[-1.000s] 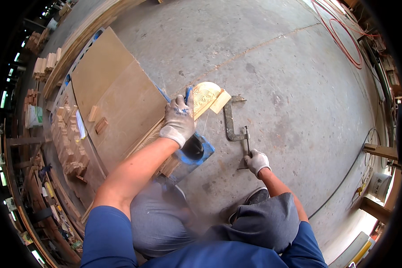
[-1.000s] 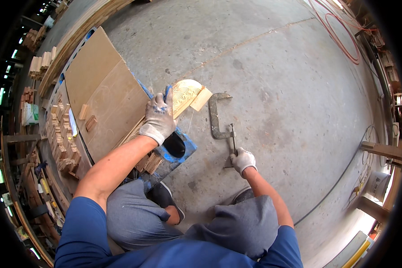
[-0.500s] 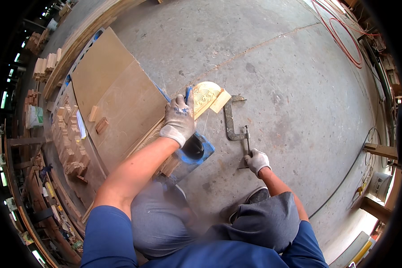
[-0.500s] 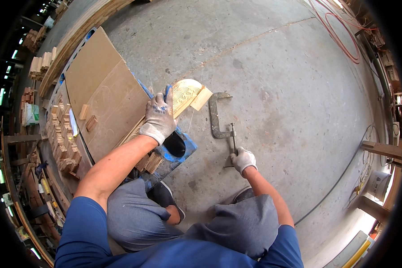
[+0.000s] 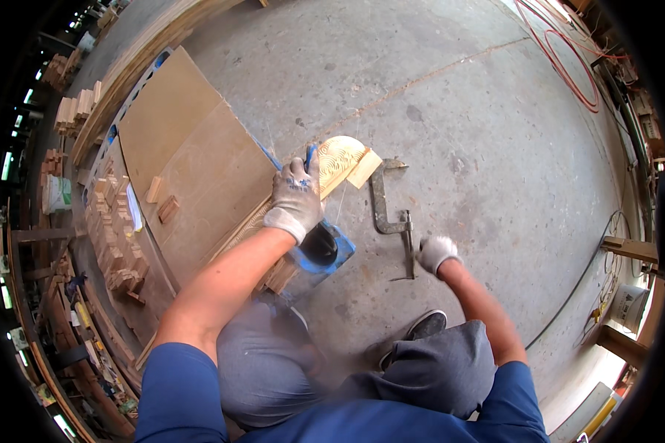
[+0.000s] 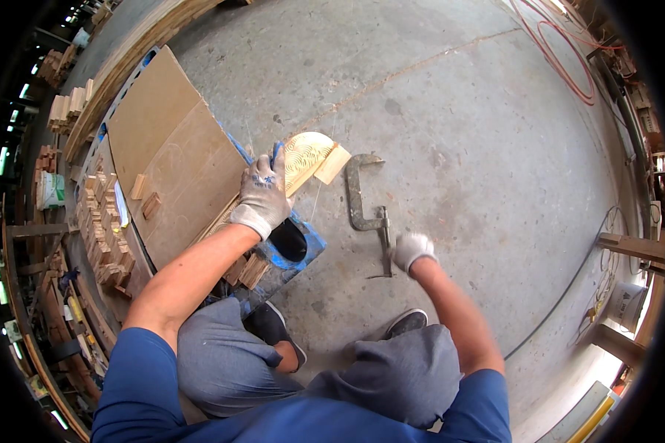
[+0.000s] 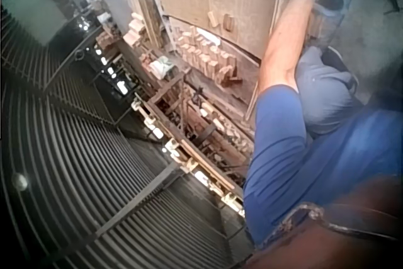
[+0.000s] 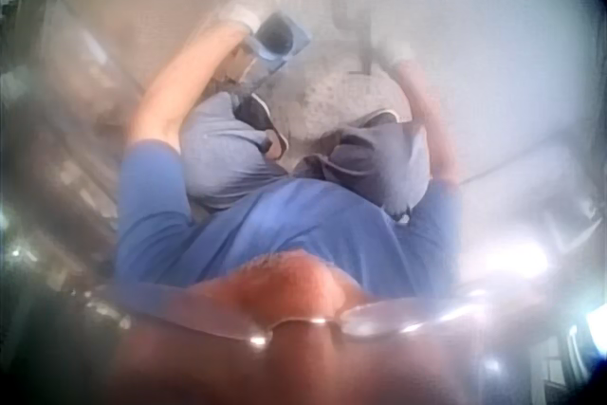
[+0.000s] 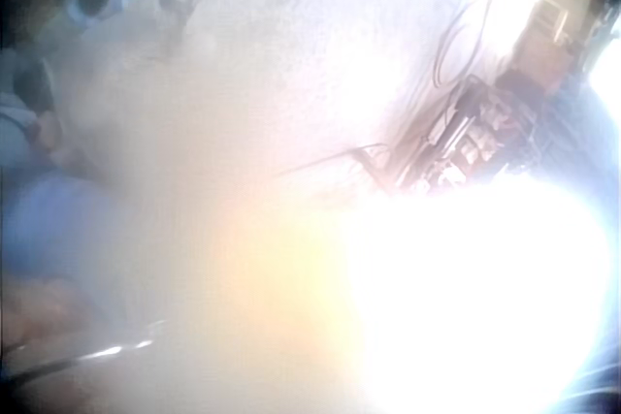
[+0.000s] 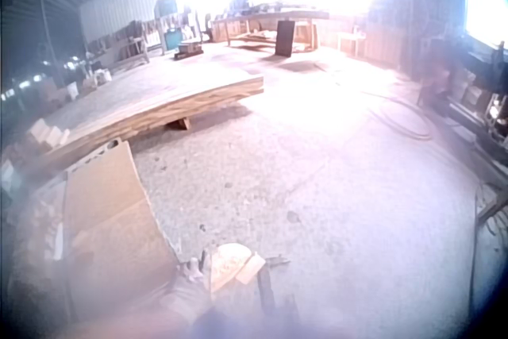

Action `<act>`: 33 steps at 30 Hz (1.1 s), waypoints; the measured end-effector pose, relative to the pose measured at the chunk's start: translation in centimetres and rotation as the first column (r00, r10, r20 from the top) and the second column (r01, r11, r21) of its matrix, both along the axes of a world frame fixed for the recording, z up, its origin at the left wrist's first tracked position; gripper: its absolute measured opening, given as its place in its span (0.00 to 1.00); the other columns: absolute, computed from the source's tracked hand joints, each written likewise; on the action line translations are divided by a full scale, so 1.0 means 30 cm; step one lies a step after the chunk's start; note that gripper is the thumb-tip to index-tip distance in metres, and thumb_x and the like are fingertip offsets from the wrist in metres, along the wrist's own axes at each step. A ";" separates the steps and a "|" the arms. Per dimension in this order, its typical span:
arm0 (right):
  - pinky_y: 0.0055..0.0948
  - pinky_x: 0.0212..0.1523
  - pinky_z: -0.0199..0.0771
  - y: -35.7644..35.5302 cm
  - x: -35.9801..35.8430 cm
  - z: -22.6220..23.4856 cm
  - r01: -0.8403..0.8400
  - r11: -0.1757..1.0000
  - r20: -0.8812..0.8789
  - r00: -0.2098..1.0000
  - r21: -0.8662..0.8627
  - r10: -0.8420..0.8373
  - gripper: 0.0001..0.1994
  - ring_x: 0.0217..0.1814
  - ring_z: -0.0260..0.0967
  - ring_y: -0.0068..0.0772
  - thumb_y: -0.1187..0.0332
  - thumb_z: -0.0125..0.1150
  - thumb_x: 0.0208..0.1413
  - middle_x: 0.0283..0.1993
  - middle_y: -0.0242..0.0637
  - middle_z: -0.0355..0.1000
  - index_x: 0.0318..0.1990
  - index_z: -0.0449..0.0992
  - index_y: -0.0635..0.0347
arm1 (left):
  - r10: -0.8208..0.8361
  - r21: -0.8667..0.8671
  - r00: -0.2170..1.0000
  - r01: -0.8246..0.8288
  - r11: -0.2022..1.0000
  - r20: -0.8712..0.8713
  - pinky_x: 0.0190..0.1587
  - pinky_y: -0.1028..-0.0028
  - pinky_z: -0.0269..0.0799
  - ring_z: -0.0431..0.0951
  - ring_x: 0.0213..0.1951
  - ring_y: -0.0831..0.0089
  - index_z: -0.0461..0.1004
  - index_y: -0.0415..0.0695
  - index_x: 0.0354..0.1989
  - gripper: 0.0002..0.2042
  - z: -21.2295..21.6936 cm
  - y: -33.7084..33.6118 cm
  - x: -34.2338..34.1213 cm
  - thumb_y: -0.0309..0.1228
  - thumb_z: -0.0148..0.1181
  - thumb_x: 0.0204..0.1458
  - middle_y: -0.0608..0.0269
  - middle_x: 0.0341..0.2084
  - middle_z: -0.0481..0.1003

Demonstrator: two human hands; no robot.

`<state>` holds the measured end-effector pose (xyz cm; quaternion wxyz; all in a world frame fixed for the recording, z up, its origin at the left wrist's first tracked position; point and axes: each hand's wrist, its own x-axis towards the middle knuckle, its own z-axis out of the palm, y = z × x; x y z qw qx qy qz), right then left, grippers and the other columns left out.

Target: The person uses a chisel to carve a decorative pattern into a long piece of wood clamped to a workbench. They repeatedly chip away at the wood surface to create a textured design, then move the piece to a different table to continue the carving process.

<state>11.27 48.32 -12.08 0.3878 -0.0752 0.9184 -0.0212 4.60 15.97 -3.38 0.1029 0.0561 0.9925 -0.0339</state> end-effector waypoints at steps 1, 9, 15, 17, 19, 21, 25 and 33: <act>0.50 0.47 0.80 -0.005 -0.057 0.034 0.011 0.998 -0.101 0.995 -0.055 -0.017 0.18 0.46 0.80 0.55 0.50 0.58 0.61 0.42 0.52 0.81 0.42 0.84 0.54 | -0.001 -0.003 1.000 0.001 1.000 -0.004 0.63 0.54 0.62 0.65 0.60 0.51 0.44 0.36 0.77 0.52 -0.002 -0.002 0.003 0.46 0.69 0.49 0.45 0.58 0.62; 0.43 0.57 0.73 -0.226 -0.474 0.329 -0.138 0.733 -0.461 0.848 -0.667 -0.260 0.12 0.56 0.74 0.52 0.66 0.56 0.62 0.51 0.48 0.77 0.49 0.82 0.56 | 0.025 -0.026 1.000 -0.025 0.999 0.004 0.64 0.54 0.61 0.65 0.61 0.52 0.45 0.37 0.77 0.50 -0.002 -0.010 0.001 0.45 0.67 0.52 0.47 0.58 0.62; 0.39 0.66 0.69 -0.334 -0.549 0.286 -0.119 0.770 -0.358 0.922 -0.627 -0.148 0.16 0.65 0.69 0.50 0.69 0.54 0.61 0.63 0.47 0.73 0.53 0.83 0.56 | 0.025 -0.025 1.000 -0.024 0.999 0.012 0.65 0.53 0.60 0.63 0.63 0.51 0.43 0.38 0.78 0.49 -0.005 0.003 0.000 0.46 0.65 0.54 0.46 0.61 0.61; 0.39 0.68 0.67 -0.360 -0.549 0.316 -0.104 0.803 -0.295 0.951 -0.587 -0.093 0.16 0.68 0.67 0.50 0.69 0.54 0.60 0.65 0.47 0.71 0.53 0.83 0.57 | 0.041 -0.051 0.998 -0.038 0.998 0.057 0.66 0.53 0.60 0.62 0.64 0.51 0.43 0.38 0.78 0.49 -0.004 -0.008 -0.001 0.46 0.65 0.54 0.46 0.61 0.60; 0.39 0.70 0.64 -0.361 -0.539 0.299 -0.159 0.809 -0.385 0.919 -0.566 -0.089 0.17 0.70 0.64 0.51 0.70 0.54 0.59 0.67 0.47 0.70 0.53 0.83 0.57 | 0.039 -0.050 0.997 -0.035 0.998 0.068 0.66 0.53 0.60 0.62 0.64 0.50 0.43 0.38 0.78 0.49 -0.002 -0.003 -0.006 0.45 0.65 0.53 0.45 0.62 0.60; 0.39 0.71 0.62 -0.364 -0.528 0.289 -0.202 0.818 -0.449 0.890 -0.538 -0.075 0.18 0.72 0.62 0.53 0.71 0.54 0.57 0.68 0.46 0.69 0.53 0.83 0.56 | 0.034 -0.033 0.998 -0.032 0.999 0.049 0.67 0.53 0.60 0.62 0.64 0.50 0.43 0.37 0.78 0.50 -0.002 0.002 -0.003 0.44 0.67 0.52 0.45 0.62 0.60; 0.39 0.67 0.67 -0.400 -0.501 0.324 -0.176 0.805 -0.460 0.878 -0.566 -0.131 0.18 0.66 0.68 0.53 0.75 0.52 0.54 0.62 0.49 0.74 0.49 0.84 0.57 | 0.041 0.001 0.998 -0.041 0.999 0.048 0.67 0.53 0.60 0.63 0.64 0.50 0.43 0.36 0.77 0.51 0.007 -0.001 -0.001 0.41 0.69 0.49 0.44 0.61 0.61; 0.41 0.61 0.73 -0.339 -0.545 0.335 0.057 0.632 -0.309 0.836 -0.773 -0.454 0.23 0.57 0.76 0.53 0.78 0.49 0.56 0.54 0.51 0.79 0.59 0.78 0.59 | 0.048 -0.050 0.996 -0.044 0.998 0.076 0.67 0.54 0.59 0.62 0.65 0.50 0.42 0.36 0.77 0.51 0.000 0.004 -0.008 0.41 0.68 0.50 0.44 0.62 0.60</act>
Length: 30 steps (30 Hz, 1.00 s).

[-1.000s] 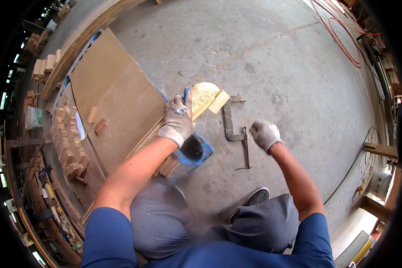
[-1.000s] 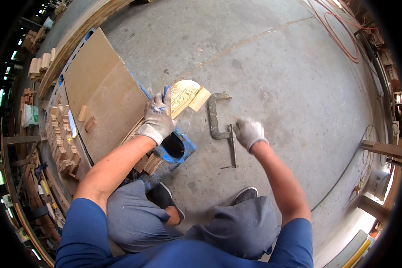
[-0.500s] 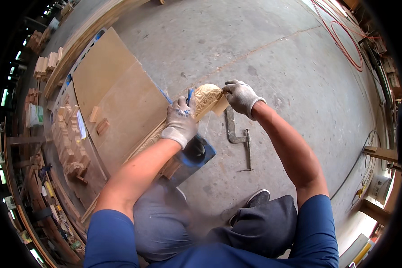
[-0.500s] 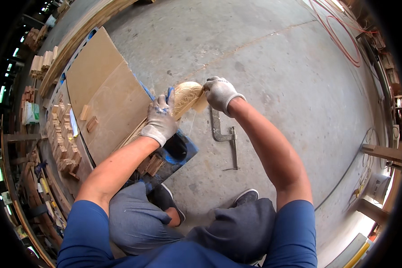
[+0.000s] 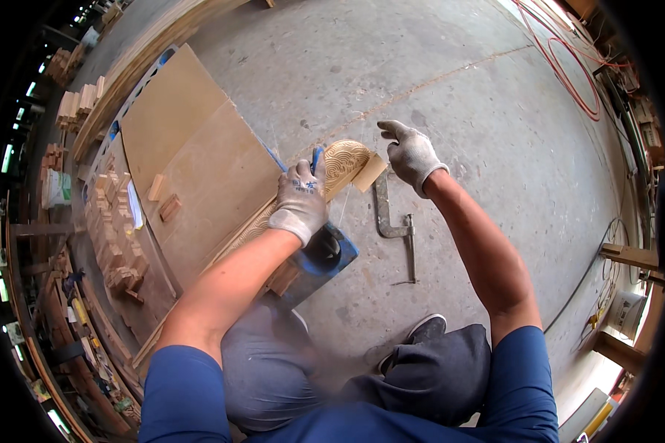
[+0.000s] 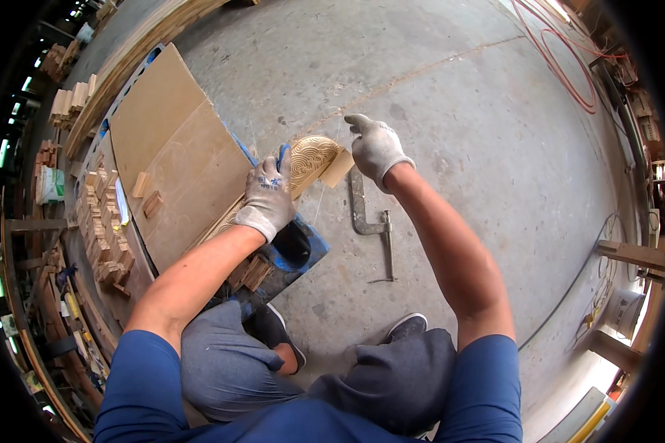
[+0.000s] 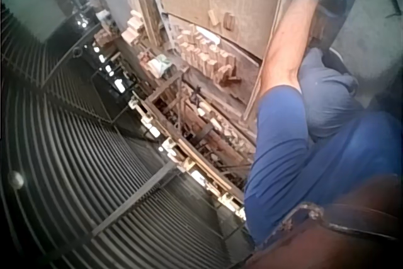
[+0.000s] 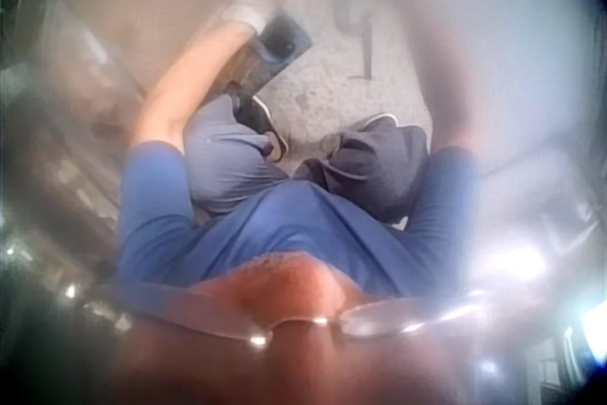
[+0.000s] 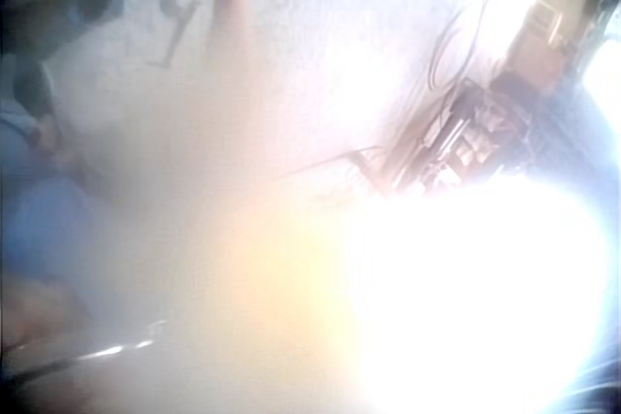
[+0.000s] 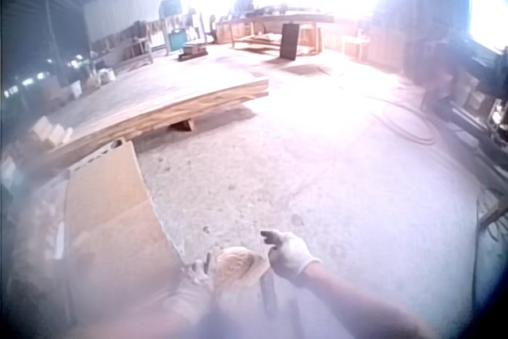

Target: The person uses a chisel to carve a decorative pattern into a long piece of wood clamped to a workbench. They repeatedly chip away at the wood surface to create a textured design, then move the piece to a different table to continue the carving process.

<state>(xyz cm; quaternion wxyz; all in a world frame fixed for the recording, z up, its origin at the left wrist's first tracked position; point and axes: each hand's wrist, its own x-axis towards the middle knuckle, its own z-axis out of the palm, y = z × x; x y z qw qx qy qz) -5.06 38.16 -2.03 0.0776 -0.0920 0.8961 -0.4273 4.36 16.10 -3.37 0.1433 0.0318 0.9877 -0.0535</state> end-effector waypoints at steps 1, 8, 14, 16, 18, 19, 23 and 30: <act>0.38 0.63 0.73 0.006 -0.002 0.008 -0.049 0.999 0.135 0.990 0.002 0.048 0.30 0.63 0.73 0.50 0.79 0.47 0.57 0.61 0.49 0.76 0.70 0.66 0.57 | -0.001 0.006 1.000 0.001 1.000 0.000 0.68 0.54 0.59 0.62 0.65 0.50 0.41 0.36 0.78 0.51 -0.001 -0.002 0.000 0.41 0.68 0.51 0.44 0.63 0.60; 0.44 0.62 0.73 -0.030 0.019 -0.029 -0.254 0.939 -0.118 0.951 0.233 0.287 0.31 0.61 0.71 0.55 0.80 0.49 0.56 0.57 0.50 0.76 0.70 0.64 0.59 | -0.010 0.004 1.000 0.010 1.000 -0.010 0.67 0.54 0.59 0.62 0.65 0.51 0.42 0.36 0.78 0.51 0.001 0.001 0.002 0.43 0.67 0.51 0.44 0.62 0.60; 0.45 0.54 0.76 -0.053 0.042 0.027 -0.155 0.981 -0.038 0.986 0.114 0.160 0.29 0.54 0.76 0.55 0.78 0.52 0.54 0.48 0.54 0.79 0.67 0.68 0.61 | -0.029 -0.021 0.998 0.028 0.999 -0.055 0.64 0.55 0.62 0.66 0.61 0.52 0.45 0.35 0.77 0.51 -0.007 -0.013 0.011 0.43 0.68 0.50 0.45 0.58 0.64; 0.44 0.55 0.75 -0.024 0.045 0.048 -0.146 0.981 -0.155 0.974 0.125 0.165 0.28 0.55 0.75 0.52 0.79 0.52 0.55 0.48 0.50 0.79 0.66 0.69 0.61 | -0.043 -0.025 0.996 0.041 0.999 -0.077 0.64 0.55 0.63 0.66 0.60 0.52 0.45 0.35 0.77 0.51 -0.013 -0.012 0.010 0.43 0.69 0.49 0.45 0.58 0.64; 0.43 0.55 0.75 -0.014 0.038 0.024 -0.146 0.981 -0.233 0.957 0.126 0.173 0.28 0.54 0.75 0.52 0.79 0.52 0.54 0.47 0.49 0.79 0.66 0.69 0.61 | -0.045 -0.032 0.995 0.042 0.999 -0.085 0.64 0.55 0.63 0.67 0.60 0.52 0.46 0.36 0.77 0.51 -0.019 -0.011 0.008 0.43 0.69 0.49 0.45 0.58 0.64; 0.43 0.57 0.74 -0.012 0.042 0.026 -0.184 0.976 -0.215 0.955 0.117 0.205 0.29 0.55 0.74 0.52 0.81 0.52 0.53 0.48 0.47 0.79 0.66 0.70 0.59 | -0.038 -0.025 0.996 0.037 0.999 -0.074 0.64 0.55 0.63 0.66 0.60 0.52 0.46 0.36 0.77 0.51 -0.017 -0.010 0.007 0.43 0.69 0.49 0.45 0.58 0.64; 0.45 0.62 0.69 -0.016 0.028 -0.040 -0.267 0.917 -0.318 0.878 0.297 0.359 0.32 0.60 0.69 0.55 0.81 0.53 0.51 0.50 0.46 0.78 0.67 0.70 0.51 | -0.030 0.010 0.997 0.031 0.999 -0.066 0.65 0.54 0.62 0.65 0.62 0.52 0.45 0.36 0.77 0.50 -0.015 -0.001 0.000 0.43 0.68 0.50 0.45 0.59 0.64; 0.42 0.60 0.71 -0.061 0.024 0.006 -0.307 0.818 -0.293 0.825 0.486 0.484 0.30 0.58 0.70 0.51 0.79 0.57 0.52 0.49 0.45 0.78 0.66 0.73 0.49 | -0.007 0.035 0.997 0.009 0.999 -0.071 0.66 0.53 0.61 0.63 0.65 0.50 0.45 0.38 0.77 0.50 -0.033 -0.017 0.001 0.41 0.68 0.50 0.46 0.61 0.62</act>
